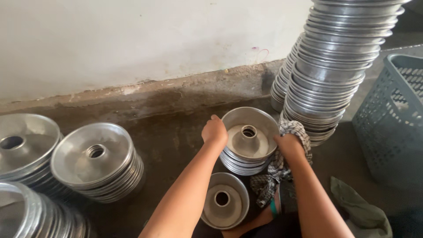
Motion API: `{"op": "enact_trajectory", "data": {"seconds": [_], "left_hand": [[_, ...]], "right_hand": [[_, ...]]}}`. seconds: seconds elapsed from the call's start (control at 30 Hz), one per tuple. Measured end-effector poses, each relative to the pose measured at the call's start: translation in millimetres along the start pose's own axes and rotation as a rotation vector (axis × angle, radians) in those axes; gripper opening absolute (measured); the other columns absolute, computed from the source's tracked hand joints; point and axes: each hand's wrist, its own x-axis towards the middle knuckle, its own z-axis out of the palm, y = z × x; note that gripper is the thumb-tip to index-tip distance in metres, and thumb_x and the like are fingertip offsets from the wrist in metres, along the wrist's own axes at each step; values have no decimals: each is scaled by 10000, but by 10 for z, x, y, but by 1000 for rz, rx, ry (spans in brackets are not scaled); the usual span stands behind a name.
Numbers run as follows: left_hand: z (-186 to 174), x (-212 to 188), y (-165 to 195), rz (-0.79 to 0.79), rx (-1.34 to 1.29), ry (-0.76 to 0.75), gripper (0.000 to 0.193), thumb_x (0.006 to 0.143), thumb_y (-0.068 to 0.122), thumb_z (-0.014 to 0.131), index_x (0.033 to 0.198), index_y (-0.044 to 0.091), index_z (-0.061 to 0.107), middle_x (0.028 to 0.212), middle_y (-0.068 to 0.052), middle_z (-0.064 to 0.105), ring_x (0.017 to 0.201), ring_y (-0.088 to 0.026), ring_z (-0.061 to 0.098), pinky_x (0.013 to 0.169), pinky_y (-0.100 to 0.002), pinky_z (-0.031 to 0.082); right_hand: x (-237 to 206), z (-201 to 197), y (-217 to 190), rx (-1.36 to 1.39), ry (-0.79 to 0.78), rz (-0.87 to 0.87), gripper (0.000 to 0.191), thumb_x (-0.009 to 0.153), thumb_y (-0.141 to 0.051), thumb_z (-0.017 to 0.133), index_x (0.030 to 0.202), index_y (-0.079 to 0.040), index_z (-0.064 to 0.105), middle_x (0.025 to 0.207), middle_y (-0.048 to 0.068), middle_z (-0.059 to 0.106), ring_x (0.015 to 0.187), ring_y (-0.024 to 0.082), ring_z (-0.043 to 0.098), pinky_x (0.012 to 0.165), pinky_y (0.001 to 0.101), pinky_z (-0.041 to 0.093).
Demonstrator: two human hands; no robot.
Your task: The person sits on the floor and wipes the inside and outside of several round metal parts with a cloth. They pick up each part, wipe it thoroughly, and place it back into a stack.
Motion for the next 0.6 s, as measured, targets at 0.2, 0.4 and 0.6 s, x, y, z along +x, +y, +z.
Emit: {"op": "enact_trajectory", "data": {"seconds": [0.2, 0.4, 0.6], "left_hand": [[58, 38, 21, -32, 47, 16, 199, 1009, 107, 500, 1139, 7, 613, 1123, -216, 707, 1051, -377, 700, 856, -459, 577], [-85, 12, 76, 36, 93, 26, 198, 991, 99, 523, 1058, 33, 697, 1067, -194, 740, 1034, -355, 719, 852, -445, 586], [-431, 8, 316, 147, 84, 60, 213, 968, 124, 555, 1142, 56, 655, 1064, -202, 739, 1018, -390, 703, 830, -492, 563]], "right_hand": [[43, 1, -62, -90, -40, 83, 549, 933, -433, 587, 1020, 86, 742, 1012, 300, 726, 954, 452, 707, 907, 514, 523], [13, 15, -88, -207, 16, -59, 562, 983, -436, 528, 999, 79, 752, 1010, 311, 719, 962, 453, 697, 920, 513, 521], [14, -95, -58, -68, 192, -38, 607, 964, -496, 556, 993, 81, 743, 976, 344, 698, 944, 512, 676, 895, 531, 510]]}}
